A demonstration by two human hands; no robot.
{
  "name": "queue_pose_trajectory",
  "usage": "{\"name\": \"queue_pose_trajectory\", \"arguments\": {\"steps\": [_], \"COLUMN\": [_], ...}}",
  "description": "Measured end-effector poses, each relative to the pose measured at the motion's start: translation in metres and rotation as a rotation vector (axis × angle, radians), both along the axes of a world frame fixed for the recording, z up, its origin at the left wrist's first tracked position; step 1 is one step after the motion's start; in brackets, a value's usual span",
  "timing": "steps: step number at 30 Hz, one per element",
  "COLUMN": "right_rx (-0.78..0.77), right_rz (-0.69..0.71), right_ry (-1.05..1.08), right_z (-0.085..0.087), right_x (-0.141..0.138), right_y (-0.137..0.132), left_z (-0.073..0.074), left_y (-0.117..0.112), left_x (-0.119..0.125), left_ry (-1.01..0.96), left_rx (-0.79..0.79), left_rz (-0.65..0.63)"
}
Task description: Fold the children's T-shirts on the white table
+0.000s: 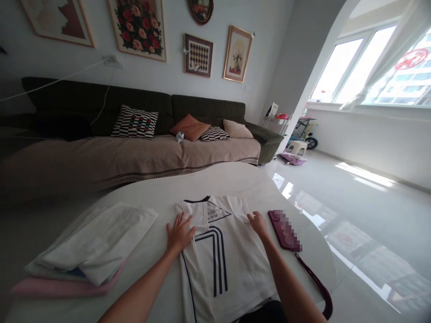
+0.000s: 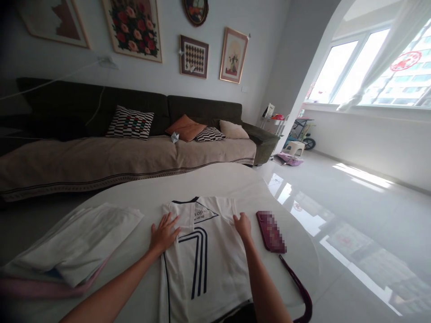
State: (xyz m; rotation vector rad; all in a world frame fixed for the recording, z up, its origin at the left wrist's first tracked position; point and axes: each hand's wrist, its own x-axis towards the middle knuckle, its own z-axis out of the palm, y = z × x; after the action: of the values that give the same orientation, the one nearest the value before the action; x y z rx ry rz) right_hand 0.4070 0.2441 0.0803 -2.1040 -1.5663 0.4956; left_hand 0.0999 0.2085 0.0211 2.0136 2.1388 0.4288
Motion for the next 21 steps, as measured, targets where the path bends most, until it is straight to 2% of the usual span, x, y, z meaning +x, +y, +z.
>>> {"name": "queue_pose_trajectory", "arguments": {"steps": [5,8,10,13,16,19,21], "right_rx": [-0.165,-0.200,-0.170,-0.062,0.088,0.244,0.324], "right_rz": [-0.100,-0.063,-0.016,0.027,0.045,0.079,0.148], "right_ry": [-0.034,-0.029,-0.028,-0.039,-0.056,-0.078,-0.092], "right_z": [-0.025,-0.031,-0.031,-0.025,-0.012,0.006,0.017], "right_x": [0.000,0.001,0.004,0.005,0.000,-0.018,-0.041], "right_y": [0.033,0.046,0.053,0.055,0.051,0.043,0.034], "left_z": [0.003,0.005,0.007,0.010,0.012,0.012,0.011], "left_y": [-0.003,-0.004,-0.004,-0.005,-0.006,-0.006,-0.005], "left_x": [-0.003,-0.003,-0.002,-0.001,0.000,0.001,0.001], "left_ry": [-0.091,-0.103,-0.095,-0.082,-0.072,-0.058,-0.053], "left_rx": [0.003,0.000,-0.001,-0.013,-0.019,-0.012,-0.012], "left_rz": [-0.017,-0.024,-0.025,-0.022,-0.024,-0.024,-0.024]}}
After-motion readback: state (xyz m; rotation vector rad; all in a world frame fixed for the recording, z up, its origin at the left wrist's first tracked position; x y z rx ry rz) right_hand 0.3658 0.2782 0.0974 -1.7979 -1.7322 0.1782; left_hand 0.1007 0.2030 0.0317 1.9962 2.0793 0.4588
